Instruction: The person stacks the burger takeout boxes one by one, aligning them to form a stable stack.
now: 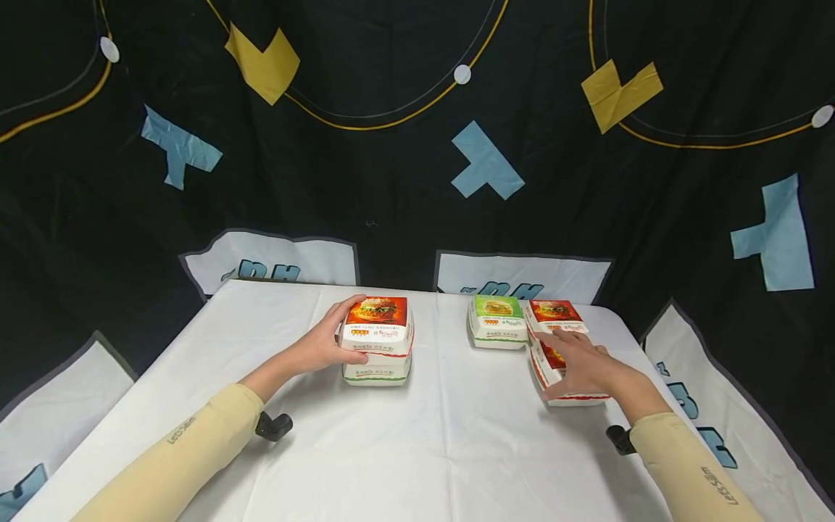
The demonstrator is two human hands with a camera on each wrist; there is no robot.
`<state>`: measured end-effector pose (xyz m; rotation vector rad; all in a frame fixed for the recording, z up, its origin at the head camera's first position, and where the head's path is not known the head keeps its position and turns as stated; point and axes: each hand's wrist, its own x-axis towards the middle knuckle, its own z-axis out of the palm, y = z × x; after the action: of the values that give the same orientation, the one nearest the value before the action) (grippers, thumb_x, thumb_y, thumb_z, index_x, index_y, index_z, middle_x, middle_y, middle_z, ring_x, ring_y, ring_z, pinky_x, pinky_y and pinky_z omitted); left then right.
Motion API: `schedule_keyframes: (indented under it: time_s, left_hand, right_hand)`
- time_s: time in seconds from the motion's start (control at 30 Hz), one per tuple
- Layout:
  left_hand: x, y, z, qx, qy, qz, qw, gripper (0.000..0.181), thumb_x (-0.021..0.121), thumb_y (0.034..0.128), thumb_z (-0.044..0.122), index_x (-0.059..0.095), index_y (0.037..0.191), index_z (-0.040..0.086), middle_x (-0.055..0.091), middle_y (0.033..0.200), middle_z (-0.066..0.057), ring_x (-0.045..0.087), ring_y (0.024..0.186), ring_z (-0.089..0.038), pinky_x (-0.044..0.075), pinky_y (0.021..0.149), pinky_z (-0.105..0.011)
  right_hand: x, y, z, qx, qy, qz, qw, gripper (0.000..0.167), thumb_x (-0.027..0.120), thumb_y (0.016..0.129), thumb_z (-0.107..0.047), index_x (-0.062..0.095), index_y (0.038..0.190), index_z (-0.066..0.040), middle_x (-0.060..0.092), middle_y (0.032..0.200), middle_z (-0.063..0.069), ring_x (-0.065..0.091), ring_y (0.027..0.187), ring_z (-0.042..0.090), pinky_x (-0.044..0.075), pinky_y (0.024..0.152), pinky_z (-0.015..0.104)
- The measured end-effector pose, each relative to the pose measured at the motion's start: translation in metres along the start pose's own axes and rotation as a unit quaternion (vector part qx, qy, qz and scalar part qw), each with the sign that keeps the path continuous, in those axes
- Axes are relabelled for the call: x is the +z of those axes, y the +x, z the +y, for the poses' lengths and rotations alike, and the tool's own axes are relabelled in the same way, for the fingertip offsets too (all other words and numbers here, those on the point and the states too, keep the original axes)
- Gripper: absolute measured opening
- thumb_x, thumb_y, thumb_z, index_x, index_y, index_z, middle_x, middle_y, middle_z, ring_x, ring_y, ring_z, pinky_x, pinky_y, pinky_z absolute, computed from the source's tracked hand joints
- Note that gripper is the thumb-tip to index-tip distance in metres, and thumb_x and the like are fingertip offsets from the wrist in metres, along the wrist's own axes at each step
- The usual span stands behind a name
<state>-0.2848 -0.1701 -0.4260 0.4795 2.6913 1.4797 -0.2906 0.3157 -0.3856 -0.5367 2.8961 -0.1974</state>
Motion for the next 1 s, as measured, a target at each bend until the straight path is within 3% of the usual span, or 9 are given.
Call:
schedule_keyframes:
  time_s: [0.4, 1.0]
  left_hand:
    - [0.0001, 0.0012, -0.0010, 0.004, -0.003, -0.001, 1.0000, 0.108, 0.091, 0.0699, 0.039, 0.024, 0.154, 0.043, 0.033, 0.152, -0.003, 0.039, 0.137, -0.025, 0.046, 0.107, -0.054]
    - [-0.0007, 0.0005, 0.0027, -0.003, -0.004, -0.001, 1.0000, 0.109, 0.091, 0.0701, 0.037, 0.023, 0.155, 0.040, 0.032, 0.153, -0.004, 0.039, 0.137, -0.025, 0.046, 0.107, -0.054]
  right_hand:
    - [0.0062, -0.0032, 0.0058, -0.015, -0.010, 0.004, 0.9998, 0.109, 0.084, 0.068, -0.058, 0.035, 0.155, -0.017, 0.032, 0.155, 0.027, 0.027, 0.136, 0.052, 0.031, 0.097, 0.083]
    - [0.0073, -0.0045, 0.0101, -0.006, -0.009, -0.009, 0.9999, 0.111, 0.091, 0.064, -0.040, 0.033, 0.156, -0.020, 0.029, 0.156, 0.025, 0.028, 0.135, 0.050, 0.030, 0.098, 0.082]
